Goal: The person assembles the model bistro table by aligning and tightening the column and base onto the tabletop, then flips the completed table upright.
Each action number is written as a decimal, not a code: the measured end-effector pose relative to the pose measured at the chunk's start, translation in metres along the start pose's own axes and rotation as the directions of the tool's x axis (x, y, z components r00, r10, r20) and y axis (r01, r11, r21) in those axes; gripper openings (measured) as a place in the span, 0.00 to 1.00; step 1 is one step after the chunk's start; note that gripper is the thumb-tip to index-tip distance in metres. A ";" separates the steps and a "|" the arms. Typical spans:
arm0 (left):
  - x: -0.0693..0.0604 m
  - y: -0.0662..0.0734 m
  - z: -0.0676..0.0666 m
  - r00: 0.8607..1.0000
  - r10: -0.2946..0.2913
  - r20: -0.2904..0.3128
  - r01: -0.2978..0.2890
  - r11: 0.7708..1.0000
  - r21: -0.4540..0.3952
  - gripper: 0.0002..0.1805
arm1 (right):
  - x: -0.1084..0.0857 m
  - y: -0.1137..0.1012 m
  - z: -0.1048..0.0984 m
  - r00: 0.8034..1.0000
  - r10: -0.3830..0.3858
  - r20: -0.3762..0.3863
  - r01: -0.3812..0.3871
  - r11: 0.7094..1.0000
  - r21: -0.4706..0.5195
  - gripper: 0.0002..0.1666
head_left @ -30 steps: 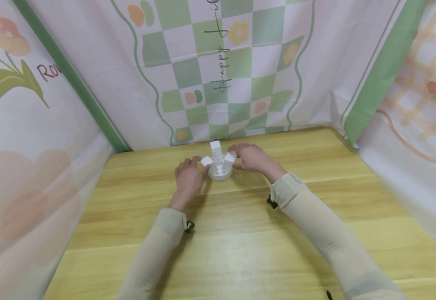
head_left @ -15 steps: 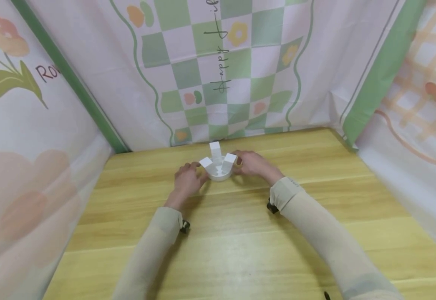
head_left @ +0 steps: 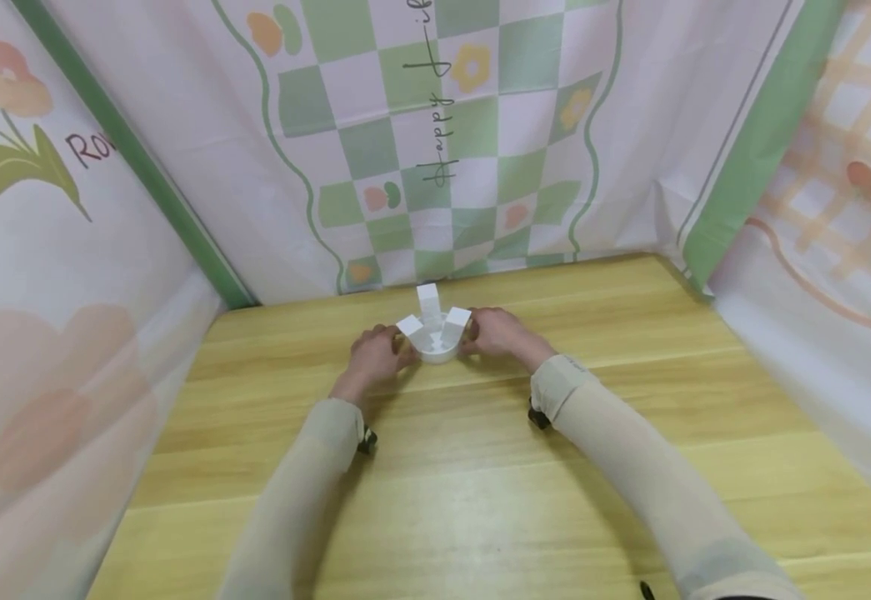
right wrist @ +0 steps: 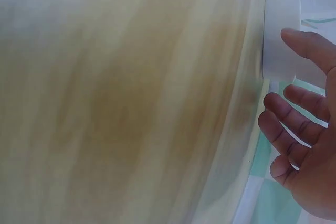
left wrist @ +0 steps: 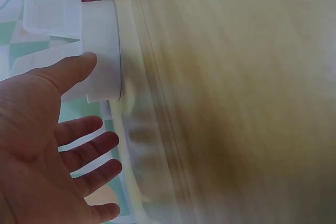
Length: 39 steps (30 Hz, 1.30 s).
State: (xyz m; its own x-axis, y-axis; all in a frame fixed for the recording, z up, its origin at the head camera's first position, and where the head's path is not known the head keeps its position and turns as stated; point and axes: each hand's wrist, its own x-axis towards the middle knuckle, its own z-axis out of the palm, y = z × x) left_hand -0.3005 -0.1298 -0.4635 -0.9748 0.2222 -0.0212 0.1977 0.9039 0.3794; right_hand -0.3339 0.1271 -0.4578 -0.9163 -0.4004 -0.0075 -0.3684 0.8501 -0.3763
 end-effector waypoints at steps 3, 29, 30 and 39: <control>0.002 0.001 -0.001 1.000 0.006 0.012 -0.006 1.000 0.003 0.35 | 0.002 -0.001 0.001 1.000 0.003 0.000 -0.003 1.000 -0.002 0.24; 0.004 0.010 -0.006 1.000 0.020 0.014 -0.018 0.992 -0.126 0.25 | -0.002 -0.006 -0.010 1.000 -0.015 0.020 0.013 0.995 0.098 0.29; 0.004 0.011 -0.007 1.000 0.019 0.010 -0.017 0.991 -0.132 0.26 | -0.002 -0.005 -0.011 1.000 -0.018 0.018 0.016 0.994 0.111 0.29; 0.002 0.013 -0.017 0.997 0.065 -0.043 -0.073 0.973 -0.218 0.24 | -0.003 0.002 -0.018 0.997 -0.073 -0.007 0.072 0.972 0.222 0.26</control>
State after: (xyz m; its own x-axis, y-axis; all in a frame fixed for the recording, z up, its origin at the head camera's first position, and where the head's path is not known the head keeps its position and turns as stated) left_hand -0.3019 -0.1233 -0.4429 -0.9635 0.2641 0.0436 0.2408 0.7840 0.5722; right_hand -0.3346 0.1362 -0.4419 -0.8881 -0.4589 0.0259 -0.3896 0.7215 -0.5724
